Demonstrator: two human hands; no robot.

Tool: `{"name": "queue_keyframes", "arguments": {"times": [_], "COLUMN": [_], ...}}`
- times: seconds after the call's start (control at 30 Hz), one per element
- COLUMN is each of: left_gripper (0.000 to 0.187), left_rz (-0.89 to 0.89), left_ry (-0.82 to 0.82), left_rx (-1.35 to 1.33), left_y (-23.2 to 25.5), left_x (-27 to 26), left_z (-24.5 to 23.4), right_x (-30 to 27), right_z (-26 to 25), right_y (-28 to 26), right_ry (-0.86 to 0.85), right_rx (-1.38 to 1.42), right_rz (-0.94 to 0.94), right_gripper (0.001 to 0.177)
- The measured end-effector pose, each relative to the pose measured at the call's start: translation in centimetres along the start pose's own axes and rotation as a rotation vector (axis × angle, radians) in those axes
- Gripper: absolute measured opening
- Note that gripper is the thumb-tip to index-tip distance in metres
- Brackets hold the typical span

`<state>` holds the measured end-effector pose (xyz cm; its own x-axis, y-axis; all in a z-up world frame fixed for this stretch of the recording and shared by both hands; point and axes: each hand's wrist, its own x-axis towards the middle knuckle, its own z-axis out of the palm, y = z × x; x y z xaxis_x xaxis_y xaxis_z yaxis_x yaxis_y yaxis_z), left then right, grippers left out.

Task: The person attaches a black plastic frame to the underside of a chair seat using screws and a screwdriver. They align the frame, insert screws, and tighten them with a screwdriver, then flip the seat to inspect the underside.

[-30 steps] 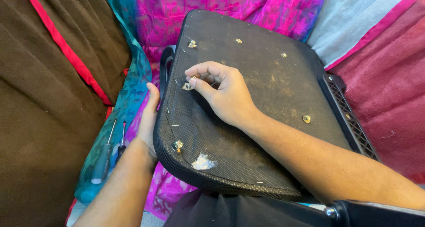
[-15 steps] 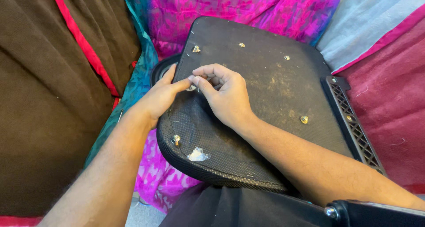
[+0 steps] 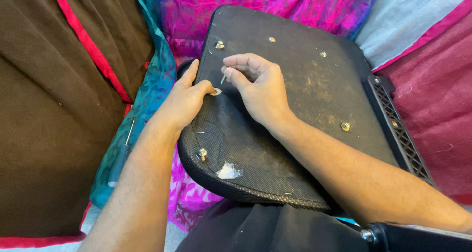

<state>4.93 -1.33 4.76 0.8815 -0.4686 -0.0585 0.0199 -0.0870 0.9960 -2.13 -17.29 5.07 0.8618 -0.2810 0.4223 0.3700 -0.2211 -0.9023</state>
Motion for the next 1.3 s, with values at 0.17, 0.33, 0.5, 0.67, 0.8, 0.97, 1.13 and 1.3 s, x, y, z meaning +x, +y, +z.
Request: {"name": "queue_keyframes", "arguments": {"times": [0.17, 0.33, 0.5, 0.67, 0.8, 0.97, 1.13, 1.3], "left_gripper": [0.082, 0.082, 0.081, 0.08, 0.081, 0.083, 0.083, 0.081], "left_rz": [0.027, 0.058, 0.099, 0.131, 0.18, 0.221, 0.125, 0.138], "left_ry": [-0.005, -0.041, -0.076, -0.057, -0.038, -0.042, -0.034, -0.025], "left_rx": [-0.008, -0.028, -0.079, -0.008, 0.099, 0.122, 0.079, 0.094], "left_y": [-0.7, -1.3, -1.1, -1.2, -1.4, -2.1, -4.1, -8.2], "left_x": [0.2, 0.5, 0.5, 0.2, 0.5, 1.1, 1.5, 1.8], "left_z": [-0.2, -0.2, -0.1, -0.2, -0.4, -0.7, -1.5, -3.4], "right_x": [-0.2, 1.1, 6.4, 9.9, 10.7, 11.0, 10.3, 9.3], "right_z": [0.1, -0.8, -2.4, -1.2, -0.2, 0.3, 1.0, 2.1], "right_y": [-0.1, 0.6, 2.2, 4.5, 5.4, 6.2, 8.2, 10.7], "right_ry": [-0.022, -0.013, -0.049, -0.095, -0.074, -0.069, -0.079, -0.182], "right_rx": [-0.111, -0.011, -0.187, -0.5, -0.739, -0.701, -0.705, -0.715], "right_rz": [-0.012, 0.037, 0.195, -0.019, 0.014, -0.021, -0.099, -0.039], "right_gripper": [0.016, 0.016, 0.024, 0.039, 0.036, 0.019, 0.017, 0.018]}}
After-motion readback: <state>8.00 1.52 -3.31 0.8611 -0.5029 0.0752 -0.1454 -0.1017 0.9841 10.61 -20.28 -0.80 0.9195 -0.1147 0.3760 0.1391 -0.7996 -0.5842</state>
